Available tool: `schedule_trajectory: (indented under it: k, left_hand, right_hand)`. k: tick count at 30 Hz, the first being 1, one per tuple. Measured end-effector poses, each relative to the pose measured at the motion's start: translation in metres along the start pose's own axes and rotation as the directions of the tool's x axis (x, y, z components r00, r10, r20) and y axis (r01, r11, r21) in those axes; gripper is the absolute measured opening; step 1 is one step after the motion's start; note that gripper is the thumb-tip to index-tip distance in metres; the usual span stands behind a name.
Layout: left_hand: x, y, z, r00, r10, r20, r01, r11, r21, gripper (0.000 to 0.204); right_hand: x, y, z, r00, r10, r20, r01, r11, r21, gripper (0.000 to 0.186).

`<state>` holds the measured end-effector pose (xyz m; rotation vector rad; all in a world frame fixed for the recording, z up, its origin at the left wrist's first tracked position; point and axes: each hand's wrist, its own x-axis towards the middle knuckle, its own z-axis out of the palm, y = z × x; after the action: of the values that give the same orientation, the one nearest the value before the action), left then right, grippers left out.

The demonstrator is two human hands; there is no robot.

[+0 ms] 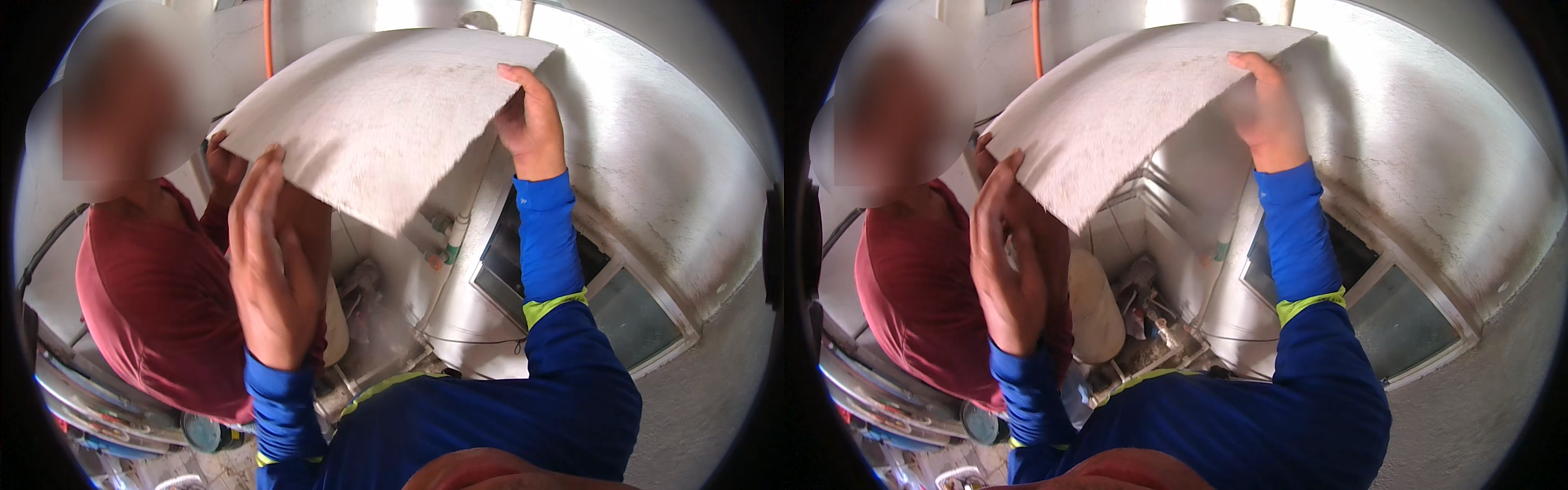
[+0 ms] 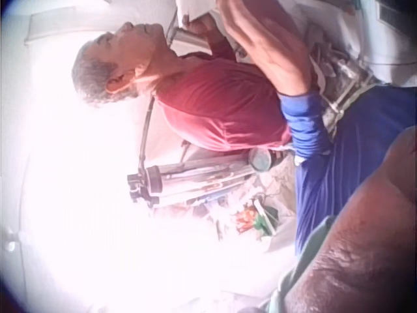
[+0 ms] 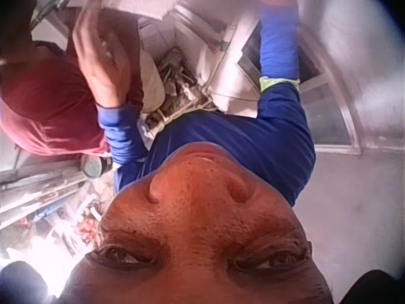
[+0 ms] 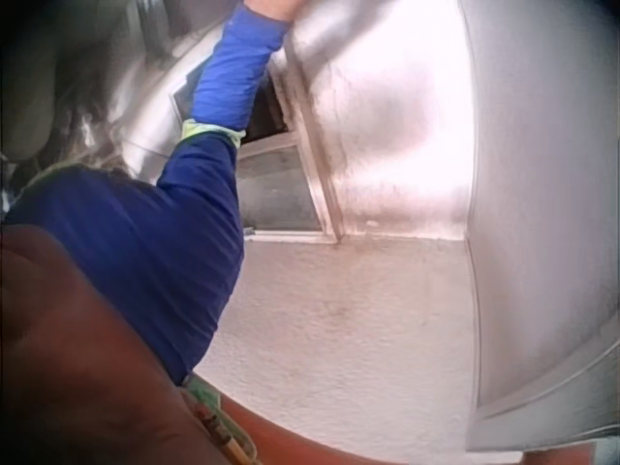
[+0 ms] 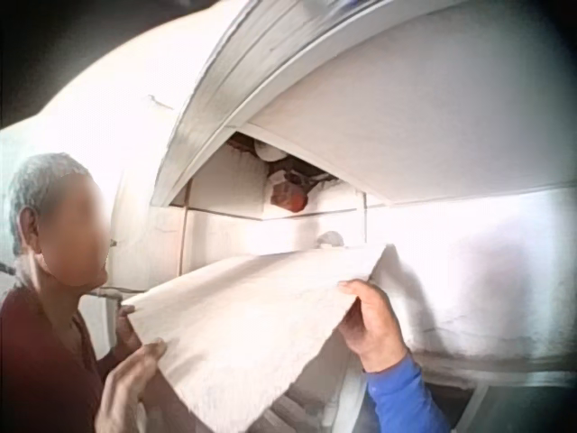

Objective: The person lifts and positions white ceiling panels into a ceiling grid while another person assists. The person uses a tape measure to measure ceiling dimensions and adjusts the panels to fit the space.

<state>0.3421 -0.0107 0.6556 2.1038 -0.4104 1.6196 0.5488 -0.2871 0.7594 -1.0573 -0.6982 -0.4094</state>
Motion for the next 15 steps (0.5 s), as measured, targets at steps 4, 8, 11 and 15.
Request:
schedule_trajectory:
  k: [4,8,11,15]
  left_hand:
    - [0.032,-0.049,-0.022,0.985,-0.118,0.128,0.126,0.991,-0.054,0.047]
    - [0.057,-0.115,-0.020,0.952,-0.106,0.288,0.026,0.963,0.268,0.042]
    - [0.061,-0.148,0.008,0.939,0.035,0.343,-0.114,0.970,0.213,0.041]
    - [0.063,-0.159,0.037,0.937,0.125,0.325,-0.169,0.980,0.109,0.035]
  right_hand:
    - [-0.004,0.013,0.008,0.996,0.035,0.078,-0.035,0.999,-0.003,0.023]
    - [0.010,0.014,0.024,0.987,0.110,0.117,-0.135,0.965,0.227,0.031]
    - [0.020,0.010,0.023,0.980,0.111,0.164,-0.141,0.972,0.187,0.033]
    - [0.005,0.009,-0.001,0.976,0.136,0.168,-0.171,0.961,0.217,0.031]
